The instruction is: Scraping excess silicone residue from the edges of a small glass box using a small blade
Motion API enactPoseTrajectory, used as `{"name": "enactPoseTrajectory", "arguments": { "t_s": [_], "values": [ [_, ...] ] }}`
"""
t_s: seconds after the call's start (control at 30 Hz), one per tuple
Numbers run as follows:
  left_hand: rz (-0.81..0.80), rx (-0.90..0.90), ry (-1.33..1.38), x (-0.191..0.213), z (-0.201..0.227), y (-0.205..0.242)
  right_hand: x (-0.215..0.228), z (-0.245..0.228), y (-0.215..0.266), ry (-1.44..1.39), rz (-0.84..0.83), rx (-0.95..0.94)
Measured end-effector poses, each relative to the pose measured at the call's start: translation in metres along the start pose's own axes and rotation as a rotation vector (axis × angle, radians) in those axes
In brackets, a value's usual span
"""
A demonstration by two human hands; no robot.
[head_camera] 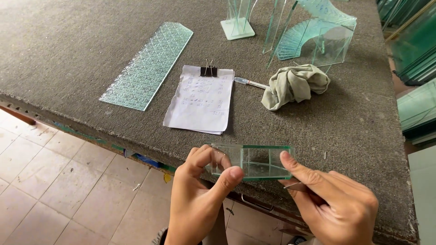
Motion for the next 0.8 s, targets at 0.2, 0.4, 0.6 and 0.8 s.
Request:
{"name": "enactPoseTrajectory", "arguments": {
  "t_s": [0.2, 0.4, 0.6, 0.8],
  "values": [
    [-0.08, 0.012, 0.004, 0.007, 0.006, -0.001, -0.001, 0.011, 0.008, 0.01, -0.008, -0.074],
    [-0.17, 0.069, -0.005, 0.018, 0.001, -0.003, -0.005, 0.009, 0.009, -0.01, 0.001, -0.087],
    [-0.234, 0.013, 0.054, 0.024, 0.001, -0.005, -0.007, 0.011, 0.007, -0.007, -0.023, -0.138],
    [-0.301, -0.062, 0.126, 0.027, 0.0, -0.006, -0.008, 0.009, 0.005, -0.034, -0.03, -0.169]
  ]
}}
Point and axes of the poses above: each hand's wrist, its own y-axis away from the middle knuckle, its own x-axis out of the back of the hand, z = x × y, the point moved 3 cm from there along -y, towards the middle knuckle, and after that the axes turned 2 degrees about z, right-handed, at the moved point
